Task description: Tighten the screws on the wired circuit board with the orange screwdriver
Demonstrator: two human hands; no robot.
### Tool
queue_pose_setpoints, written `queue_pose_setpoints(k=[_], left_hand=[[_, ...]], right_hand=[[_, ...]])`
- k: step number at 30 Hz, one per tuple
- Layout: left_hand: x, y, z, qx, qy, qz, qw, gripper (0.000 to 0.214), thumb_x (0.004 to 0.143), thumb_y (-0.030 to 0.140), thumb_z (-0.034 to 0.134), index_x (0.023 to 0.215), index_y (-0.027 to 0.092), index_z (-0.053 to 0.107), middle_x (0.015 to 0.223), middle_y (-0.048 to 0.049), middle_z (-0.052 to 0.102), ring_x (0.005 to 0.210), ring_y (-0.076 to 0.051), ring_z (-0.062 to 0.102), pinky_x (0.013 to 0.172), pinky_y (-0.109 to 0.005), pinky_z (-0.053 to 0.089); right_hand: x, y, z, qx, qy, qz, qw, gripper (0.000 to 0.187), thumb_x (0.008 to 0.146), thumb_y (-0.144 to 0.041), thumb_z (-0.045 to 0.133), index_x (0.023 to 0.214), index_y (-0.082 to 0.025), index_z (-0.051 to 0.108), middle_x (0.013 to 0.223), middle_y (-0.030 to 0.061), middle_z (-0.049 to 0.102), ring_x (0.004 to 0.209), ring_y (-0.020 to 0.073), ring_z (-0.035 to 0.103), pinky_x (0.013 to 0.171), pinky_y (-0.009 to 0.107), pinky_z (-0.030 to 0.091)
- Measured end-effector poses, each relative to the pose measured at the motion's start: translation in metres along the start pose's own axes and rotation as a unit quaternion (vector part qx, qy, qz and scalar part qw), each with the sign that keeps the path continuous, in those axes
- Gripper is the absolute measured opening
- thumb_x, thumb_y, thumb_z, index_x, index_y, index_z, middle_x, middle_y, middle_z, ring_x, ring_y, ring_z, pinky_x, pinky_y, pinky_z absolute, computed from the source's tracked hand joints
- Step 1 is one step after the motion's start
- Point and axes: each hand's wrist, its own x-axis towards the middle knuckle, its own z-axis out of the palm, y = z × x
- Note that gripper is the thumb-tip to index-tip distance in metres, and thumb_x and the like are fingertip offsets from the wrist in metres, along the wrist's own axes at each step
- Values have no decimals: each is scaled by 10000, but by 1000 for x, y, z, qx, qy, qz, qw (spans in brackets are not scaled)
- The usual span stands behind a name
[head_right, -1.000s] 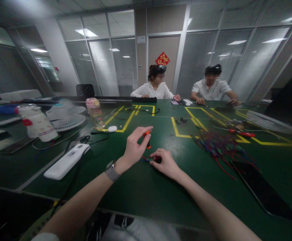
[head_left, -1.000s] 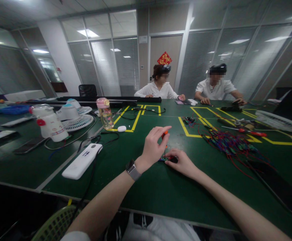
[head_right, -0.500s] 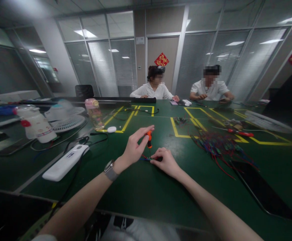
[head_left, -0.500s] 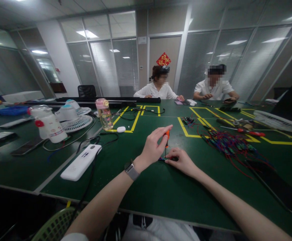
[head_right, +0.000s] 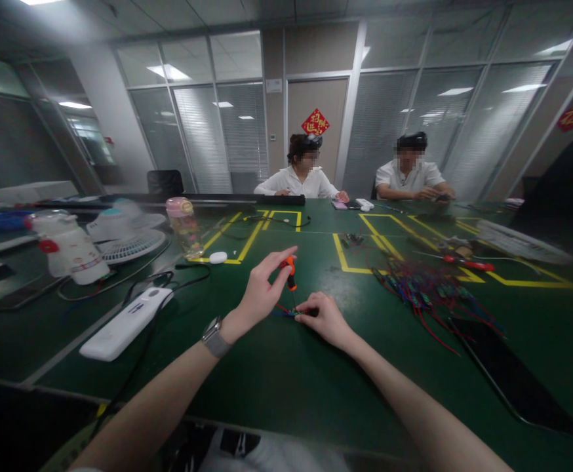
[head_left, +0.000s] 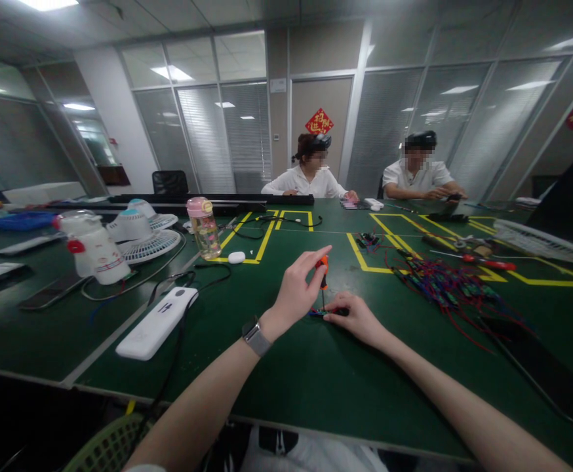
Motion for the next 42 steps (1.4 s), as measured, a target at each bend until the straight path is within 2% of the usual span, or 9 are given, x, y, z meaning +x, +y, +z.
queue_pose_setpoints(k=[5, 15, 21, 26, 28, 30, 32, 38, 42], left_hand=[[0, 1, -1, 13, 5, -8, 1000, 322, 940, 154, 511, 1250, 214, 574, 1070, -54, 638, 983, -169, 606, 883, -319, 489], [0, 0, -3, 19, -1, -17, 1000, 318, 951, 162, 494, 1258, 214, 560, 1079, -53, 625, 991, -171, 597, 883, -317, 484], [-1, 0, -2, 10, -10, -10, 1000, 367, 988, 159, 400, 1337, 214, 501, 1102, -61, 616, 1009, -163, 587, 901, -308, 470], [-1, 0, -2, 53, 33, -33, 998, 206, 902, 258, 611, 1094, 209, 666, 888, -20, 544, 787, -146, 560, 744, -275, 487], [-2, 0, -2, 49, 32, -29, 998, 251, 924, 258, 574, 1162, 213, 640, 940, -34, 548, 844, -155, 567, 783, -286, 486], [-2, 0, -2, 24, 14, -15, 1000, 339, 976, 202, 454, 1302, 222, 545, 1053, -57, 573, 968, -165, 574, 869, -305, 474], [-3, 1, -1, 1, 0, 0, 1000, 389, 988, 153, 390, 1359, 219, 483, 1109, -65, 590, 1031, -165, 570, 914, -315, 461], [-5, 3, 2, 30, 19, -10, 999, 294, 914, 242, 585, 1204, 221, 621, 940, -30, 556, 851, -156, 572, 783, -287, 489], [-5, 3, 1, 15, 1, -5, 1000, 391, 969, 174, 439, 1354, 220, 492, 1067, -58, 592, 953, -162, 584, 862, -309, 487]], right_hand=[[-2, -6, 0, 9, 0, 10, 1000, 134, 766, -231, 701, 859, -179, 781, 791, 44, 657, 752, 191, 613, 709, 299, 466], [-2, -4, 3, -7, 12, -3, 1000, 110, 761, -201, 716, 847, -172, 777, 823, 67, 674, 803, 215, 616, 756, 329, 470], [-1, -1, 6, -34, 10, -4, 999, 113, 751, -231, 728, 835, -170, 774, 757, 53, 671, 802, 229, 601, 755, 345, 447], [-1, -1, 6, -38, 9, 2, 999, 128, 751, -232, 728, 856, -175, 777, 771, 56, 678, 813, 229, 602, 767, 346, 442], [-1, -2, 5, -37, 6, 3, 999, 129, 753, -229, 728, 858, -173, 778, 772, 57, 678, 811, 228, 603, 765, 342, 441], [-1, -2, 5, -38, 6, 0, 999, 122, 756, -225, 727, 852, -171, 778, 771, 59, 678, 811, 227, 602, 764, 339, 441], [0, -1, 5, -41, 6, -5, 999, 119, 761, -228, 726, 851, -172, 779, 774, 59, 679, 813, 227, 601, 769, 340, 439], [-1, 1, 6, -48, 6, -7, 999, 129, 766, -234, 726, 876, -186, 775, 809, 58, 686, 838, 233, 596, 785, 351, 438], [-3, 1, 6, -63, 1, -21, 998, 129, 791, -234, 700, 898, -202, 765, 859, 56, 681, 860, 232, 593, 803, 356, 435]])
